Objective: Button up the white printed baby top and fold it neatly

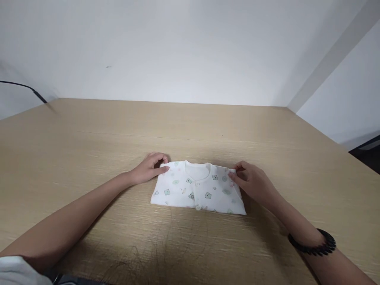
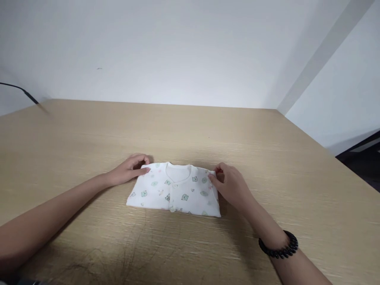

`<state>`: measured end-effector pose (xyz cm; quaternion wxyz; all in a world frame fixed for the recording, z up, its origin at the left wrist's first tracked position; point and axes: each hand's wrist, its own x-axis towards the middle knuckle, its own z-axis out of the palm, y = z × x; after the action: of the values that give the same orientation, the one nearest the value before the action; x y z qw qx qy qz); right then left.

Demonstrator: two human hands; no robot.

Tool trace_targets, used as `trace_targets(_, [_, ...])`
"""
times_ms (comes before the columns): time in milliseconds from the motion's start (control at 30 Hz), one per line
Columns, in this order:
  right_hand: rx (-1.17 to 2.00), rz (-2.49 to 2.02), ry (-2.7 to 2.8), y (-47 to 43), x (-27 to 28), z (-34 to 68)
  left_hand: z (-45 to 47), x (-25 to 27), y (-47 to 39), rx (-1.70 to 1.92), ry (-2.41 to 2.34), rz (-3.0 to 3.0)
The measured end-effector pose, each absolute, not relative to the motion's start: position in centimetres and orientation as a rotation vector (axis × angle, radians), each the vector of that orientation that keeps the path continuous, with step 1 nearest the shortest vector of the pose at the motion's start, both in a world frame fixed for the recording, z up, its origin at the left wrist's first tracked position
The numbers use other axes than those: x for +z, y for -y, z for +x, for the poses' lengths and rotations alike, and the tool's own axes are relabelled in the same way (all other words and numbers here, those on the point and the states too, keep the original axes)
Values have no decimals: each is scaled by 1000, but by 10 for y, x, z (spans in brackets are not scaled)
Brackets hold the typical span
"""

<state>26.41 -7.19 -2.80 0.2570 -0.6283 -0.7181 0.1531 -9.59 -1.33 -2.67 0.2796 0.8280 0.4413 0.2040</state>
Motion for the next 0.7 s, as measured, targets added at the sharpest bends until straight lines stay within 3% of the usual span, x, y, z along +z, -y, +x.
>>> trace_targets(333, [799,-1506,1752,68,-36,270,-90,-23,21,656,-1104,1806])
trace_targets(400, [711,-1537,1822,69,-35,270,-90,-24,20,656,-1146,1855])
trace_targets(567, [89,-1452,2142,78,-28,257,-86,-27,28,764,-1395,2228])
trace_targets(700, [9,-1215,2390,88,-25,240,-75,-22,45,723,-1178,2504])
